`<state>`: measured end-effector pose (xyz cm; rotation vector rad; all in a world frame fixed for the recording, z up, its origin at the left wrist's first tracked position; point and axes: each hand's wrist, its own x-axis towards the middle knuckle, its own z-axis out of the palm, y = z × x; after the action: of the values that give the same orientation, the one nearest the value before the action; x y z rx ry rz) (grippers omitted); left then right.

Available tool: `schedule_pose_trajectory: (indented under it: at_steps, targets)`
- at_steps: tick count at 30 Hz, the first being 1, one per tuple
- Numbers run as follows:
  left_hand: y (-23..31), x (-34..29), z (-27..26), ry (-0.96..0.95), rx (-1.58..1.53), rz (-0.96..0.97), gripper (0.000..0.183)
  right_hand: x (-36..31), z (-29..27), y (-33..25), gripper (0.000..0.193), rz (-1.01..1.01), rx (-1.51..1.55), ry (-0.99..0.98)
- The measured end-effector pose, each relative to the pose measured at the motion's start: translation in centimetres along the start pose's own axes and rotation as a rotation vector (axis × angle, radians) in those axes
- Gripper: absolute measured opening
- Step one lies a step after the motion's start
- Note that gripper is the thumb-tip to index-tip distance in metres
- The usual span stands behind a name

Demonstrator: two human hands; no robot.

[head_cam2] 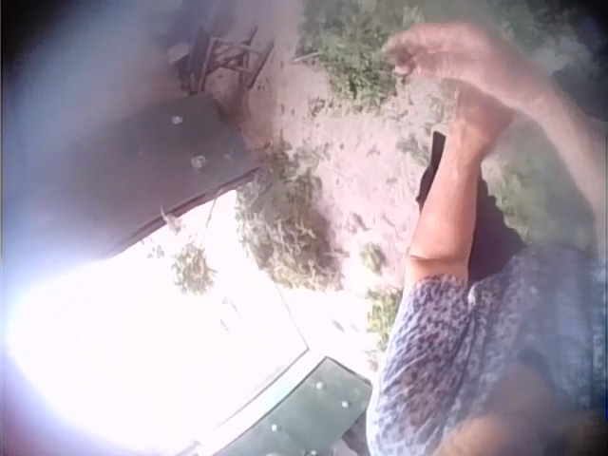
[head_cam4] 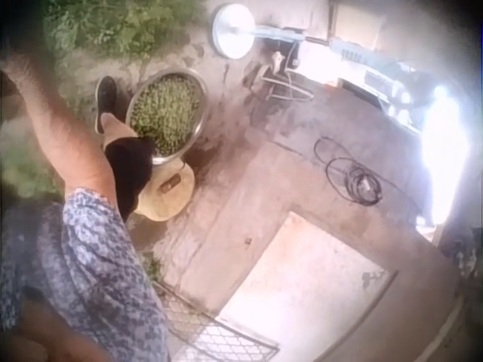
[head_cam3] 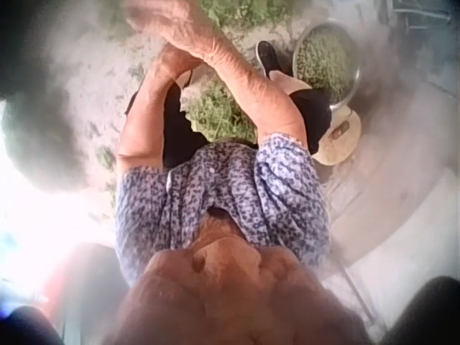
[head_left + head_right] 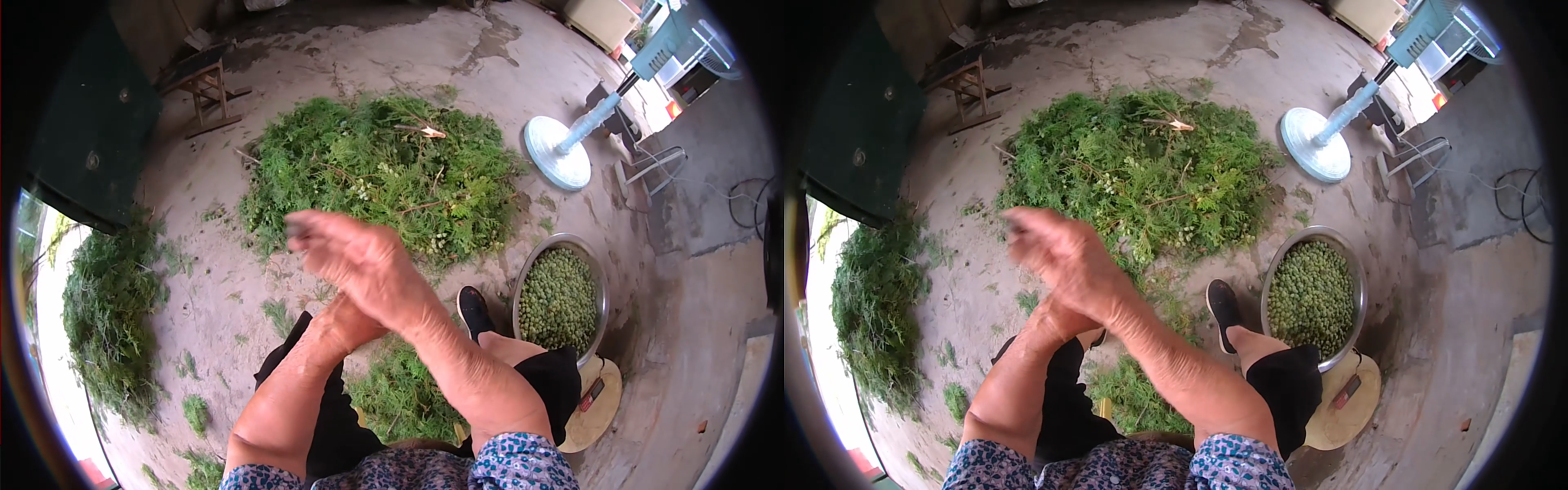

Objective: The person picks small green berries from cedar branches by hand and drops them into a large metal bowl. They repeatedly pull berries from the foliage, occasionally setting aside stripped branches and reaching for new ones from a pile on the floor.

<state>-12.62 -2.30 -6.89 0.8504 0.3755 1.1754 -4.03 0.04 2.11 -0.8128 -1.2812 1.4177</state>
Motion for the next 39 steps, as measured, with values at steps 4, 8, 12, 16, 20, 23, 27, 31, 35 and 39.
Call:
schedule_pose_trajectory:
  at_steps: [4, 8, 12, 16, 20, 23, 27, 31, 35, 39]
  targets:
    - [3.0, 3.1, 2.2, -0.768, 1.818, -0.279, 0.01, -0.8, -8.9, 6.0, 0.027, 0.32, -0.14, 0.56]
    - [2.8, 2.2, 3.1, -0.752, 1.838, 0.019, 0.013, -5.5, -19.8, 16.6, 0.012, 0.525, 0.13, 1.061]
    - [2.2, 2.1, 4.4, -0.973, 2.024, -0.093, 0.018, -4.8, -21.9, 20.4, 0.008, 0.526, 0.137, 1.071]
    - [2.0, 2.1, 4.7, -0.828, 1.684, -0.038, 0.021, -0.6, -21.2, 22.9, 0.01, 0.431, 0.44, 1.079]
    - [1.4, 2.2, 5.7, -0.804, 1.68, -0.066, 0.025, -0.1, -21.3, 24.4, 0.013, 0.64, 0.217, 0.976]
    - [1.4, 2.1, 5.9, -0.84, 1.686, -0.158, 0.027, 0.4, -16.4, 22.1, 0.015, 0.589, -0.237, 0.933]
    - [1.9, 2.2, 6.2, -0.854, 1.67, -0.168, 0.024, -2.8, -13.4, 24.1, 0.015, 0.494, -0.665, 0.677]
    - [1.3, 2.2, 6.0, -0.831, 1.596, -0.141, 0.023, -4.4, -13.8, 25.3, 0.019, 0.417, -1.102, 0.491]
    - [1.7, 2.0, 5.9, -0.874, 1.645, -0.173, 0.021, -3.9, -14.6, 23.0, 0.017, 0.448, -1.207, 0.535]
    - [1.6, 2.0, 6.3, -0.833, 1.662, -0.116, 0.021, -6.5, -20.6, 25.9, 0.024, 0.665, -1.421, 0.48]
